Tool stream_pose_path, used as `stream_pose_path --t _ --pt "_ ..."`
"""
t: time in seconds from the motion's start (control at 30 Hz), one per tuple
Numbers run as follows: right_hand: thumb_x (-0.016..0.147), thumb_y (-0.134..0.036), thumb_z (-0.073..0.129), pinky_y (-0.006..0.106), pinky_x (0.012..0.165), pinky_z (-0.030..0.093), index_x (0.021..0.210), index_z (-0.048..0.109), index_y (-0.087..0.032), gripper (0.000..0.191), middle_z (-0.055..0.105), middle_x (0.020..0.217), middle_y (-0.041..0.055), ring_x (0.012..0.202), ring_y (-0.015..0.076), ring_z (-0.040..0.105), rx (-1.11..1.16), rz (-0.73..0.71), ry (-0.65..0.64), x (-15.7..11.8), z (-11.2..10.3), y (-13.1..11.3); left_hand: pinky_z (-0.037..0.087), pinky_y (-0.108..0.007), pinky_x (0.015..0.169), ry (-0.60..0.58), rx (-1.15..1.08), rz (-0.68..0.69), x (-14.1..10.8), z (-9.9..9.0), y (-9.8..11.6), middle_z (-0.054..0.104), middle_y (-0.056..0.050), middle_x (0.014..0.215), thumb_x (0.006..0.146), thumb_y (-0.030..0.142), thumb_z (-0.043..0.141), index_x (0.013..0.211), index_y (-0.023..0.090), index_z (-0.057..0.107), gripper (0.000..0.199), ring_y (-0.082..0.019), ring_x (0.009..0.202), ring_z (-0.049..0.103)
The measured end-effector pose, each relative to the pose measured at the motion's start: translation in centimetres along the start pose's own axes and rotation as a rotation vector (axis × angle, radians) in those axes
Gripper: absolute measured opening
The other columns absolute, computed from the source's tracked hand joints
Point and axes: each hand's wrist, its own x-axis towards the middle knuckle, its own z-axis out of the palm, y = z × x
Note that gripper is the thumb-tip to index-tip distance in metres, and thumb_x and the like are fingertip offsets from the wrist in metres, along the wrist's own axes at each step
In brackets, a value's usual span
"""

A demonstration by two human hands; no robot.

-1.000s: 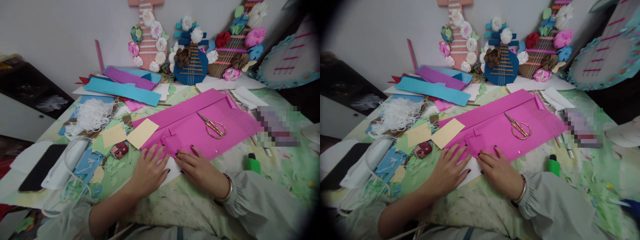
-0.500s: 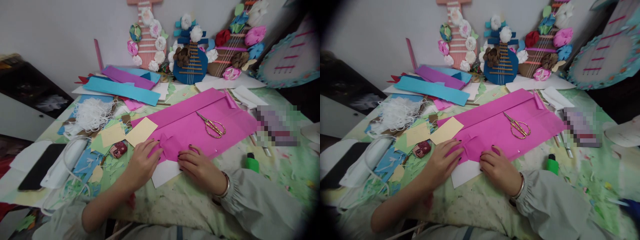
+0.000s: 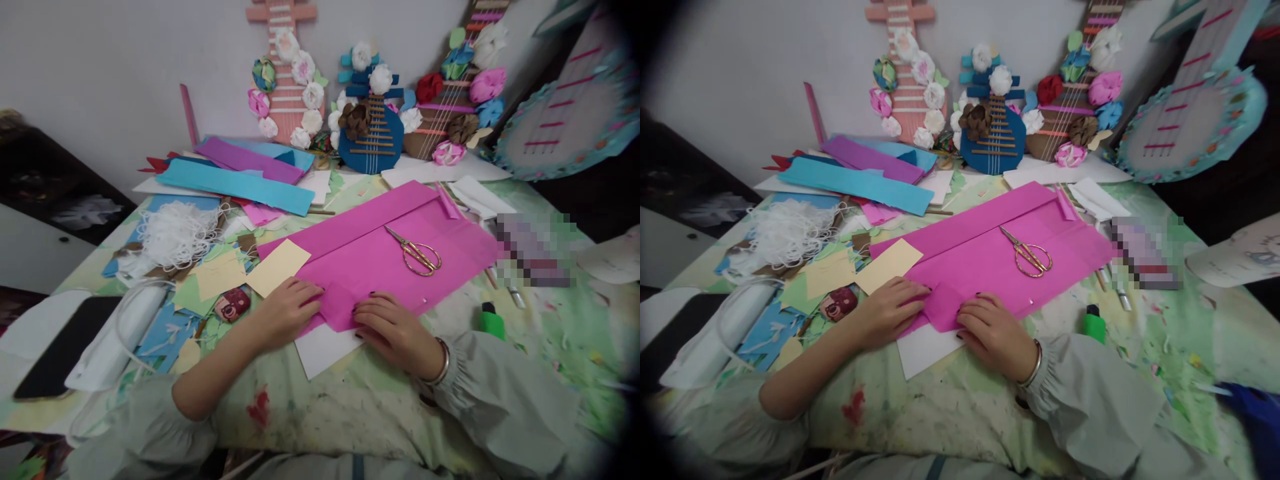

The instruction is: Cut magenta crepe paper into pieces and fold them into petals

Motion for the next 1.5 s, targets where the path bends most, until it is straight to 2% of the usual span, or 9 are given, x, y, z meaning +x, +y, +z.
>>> stream_pose_path --t 0.27,0.57,0.7,0.8,0.9,1.2,1.33,1.4,1.5 --pt "0.084 -0.024 0.06 0.045 0.091 0.042 0.115 0.055 -0.015 0.032 0.066 0.107 0.0124 0.107 0.0244 0.055 -0.04 0.015 0.064 0.8 -0.8 -0.1 0.05 -0.03 0.081 0.303 -0.277 -0.217 -0.3 1.6 0.0 0.067 -0.006 0.093 0.088 0.014 0.052 0.1 0.014 0.059 0.015 -0.015 0.087 0.062" --pt "0.088 -0.016 0.051 0.035 0.072 0.044 0.092 0.065 -0.017 0.014 0.069 0.081 0.006 0.079 0.0188 0.052 -0.127 0.063 0.093 4.4 -1.9 0.7 0.055 -0.026 0.078 0.514 -0.159 -0.26 0.4 1.7 1.2 0.069 -0.006 0.091 0.085 0.011 0.053 0.098 0.014 0.058 0.015 -0.014 0.084 0.066" --pt "0.088 -0.015 0.052 0.033 0.068 0.046 0.091 0.065 -0.018 0.014 0.069 0.081 0.007 0.072 0.017 0.054 -0.074 0.017 0.196 4.9 -1.9 1.5 0.055 -0.027 0.081 0.563 -0.076 -0.22 0.4 1.3 1.2 0.069 -0.009 0.094 0.086 0.01 0.052 0.101 0.014 0.058 0.017 -0.015 0.089 0.066" --pt "0.086 -0.01 0.054 0.035 0.069 0.046 0.099 0.065 -0.019 0.019 0.071 0.095 0.0084 0.079 0.0181 0.059 -0.103 -0.095 0.269 4.1 -1.6 2.5 0.055 -0.032 0.083 0.578 -0.016 -0.1 0.2 1.1 1.1 0.069 -0.011 0.098 0.083 0.008 0.056 0.102 0.012 0.059 0.019 -0.019 0.098 0.064" --pt "0.086 -0.008 0.053 0.036 0.074 0.048 0.106 0.063 -0.019 0.025 0.07 0.103 0.0087 0.09 0.0187 0.063 -0.092 -0.162 0.23 3.0 -0.8 3.6 0.055 -0.038 0.083 0.557 0.018 -0.032 0.2 1.0 1.0 0.068 -0.011 0.097 0.083 0.008 0.058 0.101 0.013 0.06 0.019 -0.023 0.103 0.061" --pt "0.087 -0.013 0.053 0.038 0.077 0.052 0.087 0.067 -0.019 0.015 0.069 0.11 0.0096 0.086 0.0188 0.063 -0.098 0.011 0.177 2.8 0.5 4.9 0.05 -0.035 0.076 0.398 -0.018 -0.252 0.9 2.1 0.8 0.066 -0.011 0.089 0.088 0.014 0.051 0.099 0.01 0.061 0.015 -0.019 0.083 0.059" --pt "0.087 -0.012 0.05 0.041 0.08 0.05 0.102 0.064 -0.02 0.022 0.063 0.12 0.009 0.089 0.0198 0.058 -0.051 0.089 0.11 3.1 0.0 4.6 0.048 -0.035 0.076 0.353 -0.066 -0.273 0.8 2.1 0.6 0.065 -0.009 0.086 0.089 0.017 0.05 0.092 0.014 0.064 0.014 -0.018 0.081 0.056" --pt "0.088 -0.011 0.048 0.04 0.08 0.051 0.11 0.061 -0.02 0.027 0.065 0.116 0.0086 0.089 0.0195 0.056 -0.009 0.121 0.072 3.1 0.0 4.7 0.048 -0.034 0.075 0.343 -0.096 -0.263 0.7 2.1 0.5 0.065 -0.008 0.085 0.089 0.017 0.05 0.089 0.015 0.065 0.016 -0.018 0.081 0.055" --pt "0.088 -0.012 0.048 0.037 0.074 0.05 0.102 0.063 -0.019 0.022 0.07 0.093 0.0074 0.085 0.0195 0.055 0.035 0.11 0.067 3.1 0.0 4.9 0.048 -0.035 0.076 0.317 -0.148 -0.246 0.5 2.2 0.2 0.066 -0.008 0.088 0.089 0.016 0.049 0.09 0.016 0.066 0.017 -0.018 0.085 0.056"
